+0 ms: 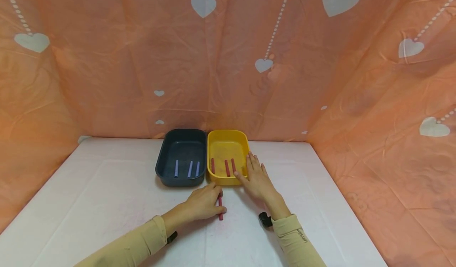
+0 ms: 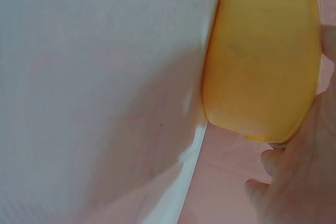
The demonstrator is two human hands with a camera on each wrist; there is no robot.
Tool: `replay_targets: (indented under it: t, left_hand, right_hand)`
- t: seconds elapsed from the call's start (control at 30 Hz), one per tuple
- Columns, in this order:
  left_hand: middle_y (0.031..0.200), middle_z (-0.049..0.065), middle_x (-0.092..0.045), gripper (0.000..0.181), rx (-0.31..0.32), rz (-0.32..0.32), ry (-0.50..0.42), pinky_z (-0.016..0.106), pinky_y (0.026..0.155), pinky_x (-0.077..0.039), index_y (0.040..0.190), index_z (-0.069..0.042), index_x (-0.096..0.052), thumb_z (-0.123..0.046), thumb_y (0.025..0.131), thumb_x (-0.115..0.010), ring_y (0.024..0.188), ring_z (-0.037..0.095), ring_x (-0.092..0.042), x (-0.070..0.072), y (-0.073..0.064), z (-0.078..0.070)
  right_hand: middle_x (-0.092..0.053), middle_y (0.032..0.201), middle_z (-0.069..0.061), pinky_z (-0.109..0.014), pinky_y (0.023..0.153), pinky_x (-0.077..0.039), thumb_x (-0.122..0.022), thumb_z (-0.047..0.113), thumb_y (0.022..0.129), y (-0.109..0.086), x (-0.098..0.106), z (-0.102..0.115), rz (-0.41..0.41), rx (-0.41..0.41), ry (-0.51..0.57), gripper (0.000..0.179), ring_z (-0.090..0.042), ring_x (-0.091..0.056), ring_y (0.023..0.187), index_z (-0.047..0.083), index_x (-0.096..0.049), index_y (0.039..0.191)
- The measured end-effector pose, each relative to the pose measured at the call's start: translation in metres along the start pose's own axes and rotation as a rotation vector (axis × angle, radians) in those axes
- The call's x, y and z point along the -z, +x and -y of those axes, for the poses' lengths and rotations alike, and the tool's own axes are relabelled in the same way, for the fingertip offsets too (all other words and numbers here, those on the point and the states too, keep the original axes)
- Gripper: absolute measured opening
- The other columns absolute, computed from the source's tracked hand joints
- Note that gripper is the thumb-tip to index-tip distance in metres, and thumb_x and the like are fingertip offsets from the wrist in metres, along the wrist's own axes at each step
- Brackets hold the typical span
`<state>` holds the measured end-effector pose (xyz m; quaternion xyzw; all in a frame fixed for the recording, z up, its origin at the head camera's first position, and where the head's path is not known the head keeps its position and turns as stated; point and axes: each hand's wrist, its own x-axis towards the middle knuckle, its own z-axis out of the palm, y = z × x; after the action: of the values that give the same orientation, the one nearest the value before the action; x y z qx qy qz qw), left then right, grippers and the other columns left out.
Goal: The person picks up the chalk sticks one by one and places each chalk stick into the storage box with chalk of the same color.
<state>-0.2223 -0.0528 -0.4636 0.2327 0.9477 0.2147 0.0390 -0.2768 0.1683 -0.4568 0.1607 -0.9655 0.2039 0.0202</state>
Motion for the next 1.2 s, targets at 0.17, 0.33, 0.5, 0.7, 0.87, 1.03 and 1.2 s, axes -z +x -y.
replay_targets:
  t: [0.17,0.33,0.5,0.7,0.87,1.03,1.2]
  left_hand:
    - [0.094,-0.002,-0.055,0.037,0.007,-0.002,-0.035,0.039,0.073,-0.050,0.098,-0.010,-0.068,-0.035,0.081,-0.089,0.081,0.016,-0.055,0.0013,-0.0006,-0.0009]
    - [0.095,-0.002,-0.056,0.038,0.015,0.001,-0.086,0.037,0.077,-0.051,0.102,-0.010,-0.068,-0.032,0.080,-0.089,0.084,0.014,-0.055,0.0023,-0.0012,-0.0016]
    - [0.094,-0.001,-0.056,0.040,-0.022,-0.011,-0.180,0.035,0.078,-0.050,0.105,-0.006,-0.066,-0.024,0.079,-0.091,0.083,0.013,-0.054,0.0027,-0.0010,-0.0010]
    - [0.093,0.001,-0.056,0.040,-0.075,-0.023,-0.307,0.029,0.074,-0.049,0.106,-0.003,-0.063,-0.012,0.078,-0.090,0.080,0.011,-0.054,0.0037,-0.0001,-0.0001]
    - [0.095,0.004,-0.060,0.035,-0.081,-0.028,-0.369,0.027,0.074,-0.051,0.107,-0.001,-0.064,-0.007,0.081,-0.087,0.082,0.012,-0.059,0.0037,0.0011,0.0000]
    - [0.095,0.006,-0.062,0.027,-0.053,-0.010,-0.466,0.025,0.068,-0.053,0.107,-0.001,-0.064,-0.002,0.087,-0.081,0.081,0.012,-0.063,0.0030,0.0021,-0.0004]
    - [0.087,0.004,-0.068,0.020,-0.016,0.028,-0.635,0.024,0.059,-0.053,0.107,0.002,-0.063,0.002,0.092,-0.074,0.077,0.013,-0.065,0.0020,0.0037,0.0002]
  right_hand:
    - [-0.009,0.172,-0.021,-0.058,0.126,-0.011,-0.046,0.056,0.107,0.0001,-0.0006,-0.0003,-0.006,0.005,0.005,0.089,-0.037,-0.008,0.159,-0.005,-0.014,0.163]
    - [-0.010,0.172,-0.021,-0.058,0.126,-0.012,-0.045,0.056,0.107,-0.0002,-0.0003,0.0003,-0.005,0.008,0.008,0.088,-0.037,-0.008,0.159,-0.005,-0.014,0.163]
    - [-0.010,0.172,-0.021,-0.058,0.126,-0.012,-0.045,0.056,0.107,-0.0005,0.0009,0.0014,-0.005,0.006,0.008,0.089,-0.037,-0.008,0.160,-0.005,-0.014,0.163]
    - [-0.009,0.172,-0.020,-0.058,0.126,-0.012,-0.045,0.056,0.107,-0.0003,0.0008,0.0008,-0.008,0.006,0.004,0.088,-0.037,-0.008,0.159,-0.006,-0.015,0.163]
    - [-0.009,0.173,-0.019,-0.058,0.126,-0.012,-0.045,0.057,0.107,-0.0006,0.0005,0.0004,-0.009,0.006,0.007,0.088,-0.036,-0.008,0.160,-0.005,-0.015,0.163]
    - [-0.008,0.173,-0.019,-0.058,0.126,-0.012,-0.044,0.057,0.107,-0.0002,0.0005,0.0001,-0.004,0.005,0.003,0.089,-0.036,-0.008,0.160,-0.005,-0.014,0.163]
    - [-0.008,0.173,-0.019,-0.058,0.126,-0.012,-0.044,0.056,0.107,0.0001,0.0006,-0.0002,-0.004,0.007,0.002,0.088,-0.037,-0.008,0.159,-0.005,-0.013,0.163]
